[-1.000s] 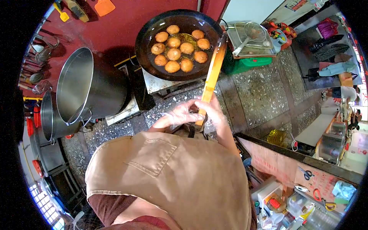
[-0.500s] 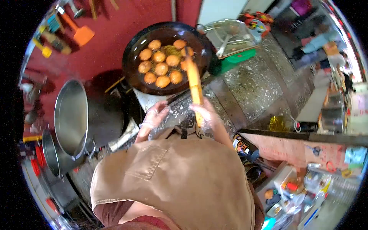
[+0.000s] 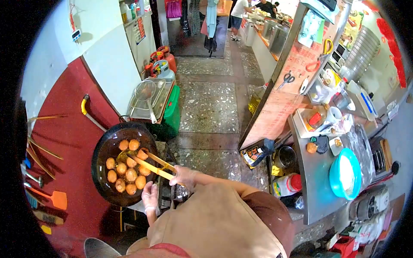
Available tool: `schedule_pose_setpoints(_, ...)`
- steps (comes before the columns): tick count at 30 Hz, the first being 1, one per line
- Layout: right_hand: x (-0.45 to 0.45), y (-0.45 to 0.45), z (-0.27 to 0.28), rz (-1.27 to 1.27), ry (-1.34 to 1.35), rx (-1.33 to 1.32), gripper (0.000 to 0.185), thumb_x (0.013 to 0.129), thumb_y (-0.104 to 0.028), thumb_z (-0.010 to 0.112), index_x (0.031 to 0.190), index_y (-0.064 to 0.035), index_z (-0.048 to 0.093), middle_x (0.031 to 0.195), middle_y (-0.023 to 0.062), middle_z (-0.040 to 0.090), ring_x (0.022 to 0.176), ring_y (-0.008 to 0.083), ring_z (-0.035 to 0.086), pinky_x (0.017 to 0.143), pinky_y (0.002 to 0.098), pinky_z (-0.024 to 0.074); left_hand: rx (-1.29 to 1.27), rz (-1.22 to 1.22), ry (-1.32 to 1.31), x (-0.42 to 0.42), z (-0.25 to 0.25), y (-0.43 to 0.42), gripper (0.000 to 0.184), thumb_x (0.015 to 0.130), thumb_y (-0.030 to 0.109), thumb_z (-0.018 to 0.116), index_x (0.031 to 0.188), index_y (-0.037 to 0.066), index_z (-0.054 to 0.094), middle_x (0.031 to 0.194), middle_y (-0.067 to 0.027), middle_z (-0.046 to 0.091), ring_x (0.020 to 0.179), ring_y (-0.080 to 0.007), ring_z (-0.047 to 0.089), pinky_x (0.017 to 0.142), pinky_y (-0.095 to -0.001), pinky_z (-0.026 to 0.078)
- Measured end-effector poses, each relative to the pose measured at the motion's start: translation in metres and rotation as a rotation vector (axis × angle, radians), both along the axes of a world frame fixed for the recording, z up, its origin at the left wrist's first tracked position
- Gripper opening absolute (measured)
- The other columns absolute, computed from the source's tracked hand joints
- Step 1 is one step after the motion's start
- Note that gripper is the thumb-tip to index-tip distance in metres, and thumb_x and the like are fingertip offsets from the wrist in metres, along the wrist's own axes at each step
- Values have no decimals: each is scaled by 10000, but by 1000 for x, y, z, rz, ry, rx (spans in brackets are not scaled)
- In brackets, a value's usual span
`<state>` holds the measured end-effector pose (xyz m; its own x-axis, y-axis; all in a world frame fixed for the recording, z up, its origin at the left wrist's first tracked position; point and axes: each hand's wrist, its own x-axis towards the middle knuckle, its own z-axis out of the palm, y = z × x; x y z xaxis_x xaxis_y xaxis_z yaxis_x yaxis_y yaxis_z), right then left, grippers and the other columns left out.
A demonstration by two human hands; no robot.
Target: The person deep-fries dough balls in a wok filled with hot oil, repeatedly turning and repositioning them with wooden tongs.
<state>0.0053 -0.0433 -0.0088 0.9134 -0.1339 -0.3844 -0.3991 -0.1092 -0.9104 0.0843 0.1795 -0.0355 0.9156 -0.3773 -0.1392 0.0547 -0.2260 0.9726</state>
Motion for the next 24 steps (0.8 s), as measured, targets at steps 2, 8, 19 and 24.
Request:
schedule_pose_setpoints(2,1,1,-4,-9,-9,23,609,656,-224,815,1139,-13,511,930,116,619,885,182,586,783,345,474,26,-9,-16,-1,6,-3,343,879,107,658,1189,-12,568,997,-59,624,896,-124,568,829,-266,469)
schedule_pose_setpoints(8,3,13,-14,-22,-62,152,741,684,-178,808,1268,54,415,924,101,618,864,157,582,762,335,487,-11,-14,3,-8,9,0,329,876,95,664,1177,-4,572,988,-40,620,878,-114,562,827,-267,471)
schedule_pose_setpoints(19,-11,23,21,157,5,-77,900,695,-254,805,1336,134,307,975,160,645,898,201,615,796,331,492,-19,42,-4,-17,-2,15,310,898,97,647,1179,-4,567,1027,-48,610,914,-117,557,843,-263,458)
schedule_pose_setpoints(24,-17,29,30,167,20,-171,938,693,-293,803,1346,141,289,1054,203,638,962,233,607,864,335,472,22,33,4,-22,7,10,339,907,98,634,1219,-6,551,1087,-72,616,985,-139,563,911,-284,446)
